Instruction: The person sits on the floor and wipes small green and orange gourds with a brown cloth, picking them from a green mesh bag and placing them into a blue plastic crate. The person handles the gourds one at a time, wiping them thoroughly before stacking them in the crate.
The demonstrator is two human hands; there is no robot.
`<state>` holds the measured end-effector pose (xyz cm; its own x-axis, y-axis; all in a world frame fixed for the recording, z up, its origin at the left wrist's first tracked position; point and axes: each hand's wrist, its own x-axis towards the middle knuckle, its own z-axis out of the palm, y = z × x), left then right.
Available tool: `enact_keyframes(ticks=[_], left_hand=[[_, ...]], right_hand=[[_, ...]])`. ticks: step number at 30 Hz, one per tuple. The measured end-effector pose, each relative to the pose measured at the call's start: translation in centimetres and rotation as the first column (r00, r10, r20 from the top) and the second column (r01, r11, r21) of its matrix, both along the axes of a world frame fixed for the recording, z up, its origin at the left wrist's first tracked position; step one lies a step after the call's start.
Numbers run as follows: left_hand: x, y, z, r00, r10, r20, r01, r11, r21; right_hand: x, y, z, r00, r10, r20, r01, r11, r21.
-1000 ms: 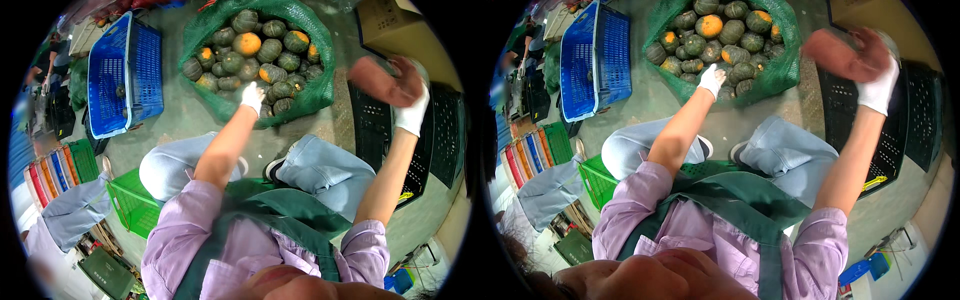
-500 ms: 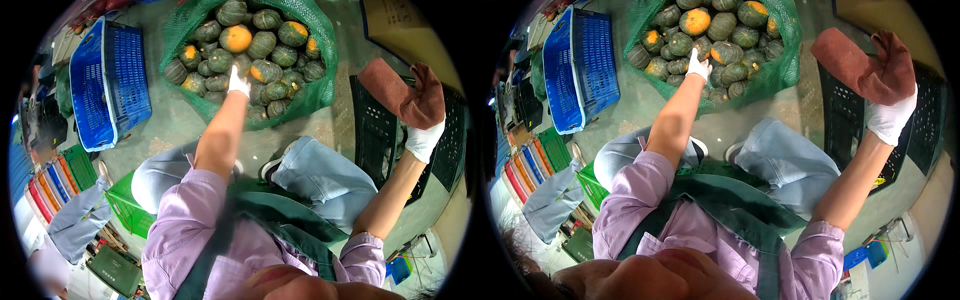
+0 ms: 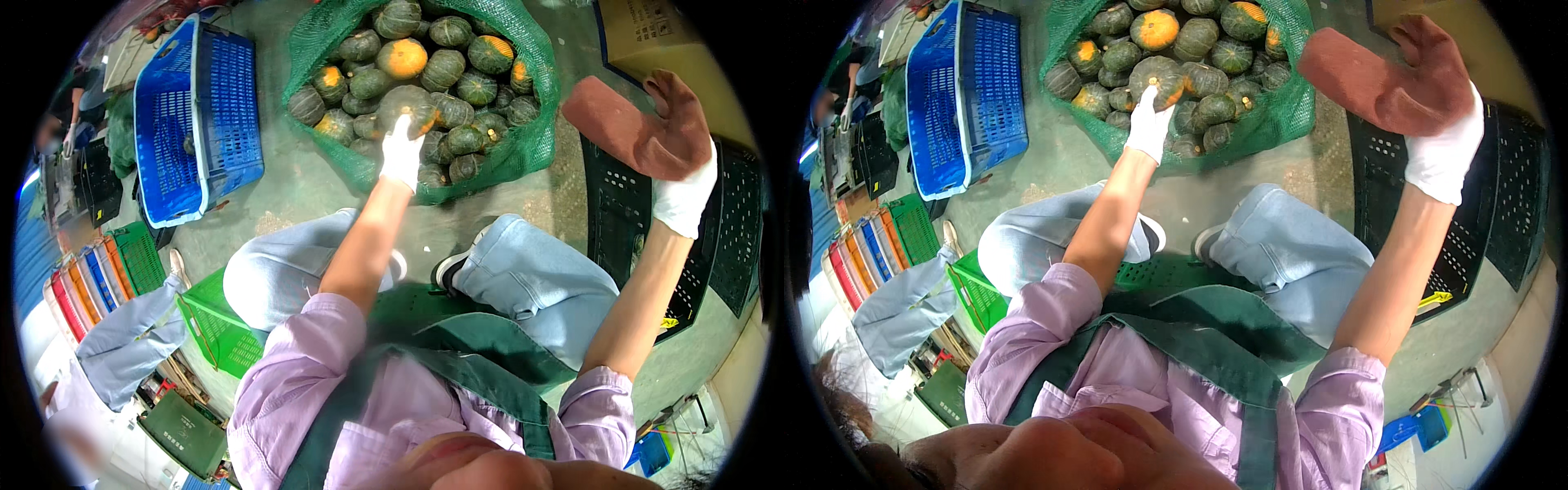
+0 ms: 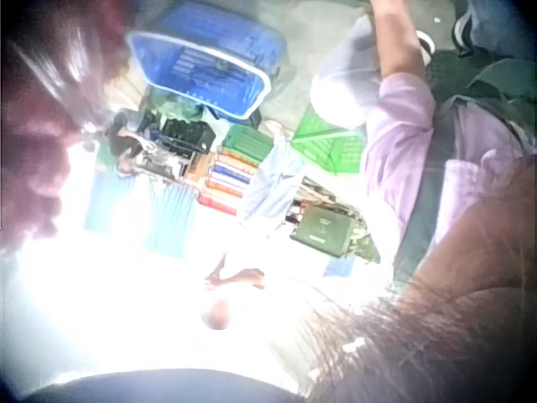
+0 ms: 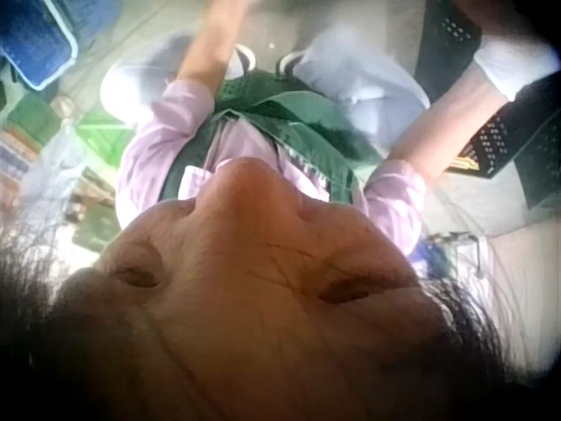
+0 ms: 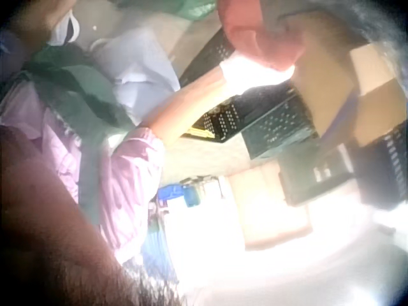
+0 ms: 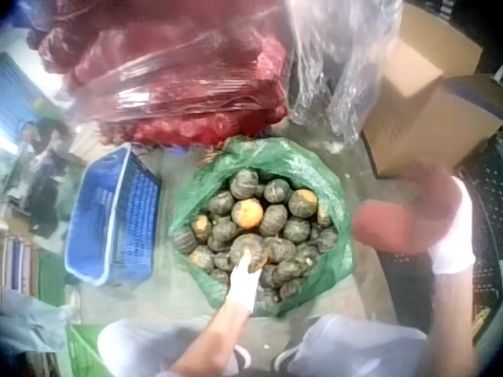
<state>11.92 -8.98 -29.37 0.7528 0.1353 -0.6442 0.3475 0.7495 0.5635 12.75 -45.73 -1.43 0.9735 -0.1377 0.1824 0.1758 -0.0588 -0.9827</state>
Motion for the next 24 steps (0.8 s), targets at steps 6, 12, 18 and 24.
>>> enact_keyframes(ticks=[6, 12, 18, 24], left_hand=[[-2.4, -1.1, 9.2, 0.996, -0.072, 0.050, 0.067, 0.992, 0.108], [-5.0, 5.9, 19.8, 0.962, -0.126, 0.242, 0.126, 0.992, 0.015], [-10.0, 25.0, 30.4, 0.889, -0.207, 0.408, -0.132, 0.737, 0.663], [-27.7, 44.7, 26.8, 0.823, 0.495, 0.279, -0.564, 0.660, 0.496]], right_hand=[[-1.0, 1.9, -0.6, 0.982, 0.063, -0.180, 0.042, 0.848, 0.528], [-2.0, 6.5, 3.1, 0.965, 0.161, -0.207, 0.008, 0.771, 0.637], [-3.2, 5.2, 2.7, 0.978, 0.139, -0.157, -0.028, 0.831, 0.556], [-4.0, 5.7, 3.7, 0.978, 0.150, -0.147, -0.032, 0.797, 0.603]])
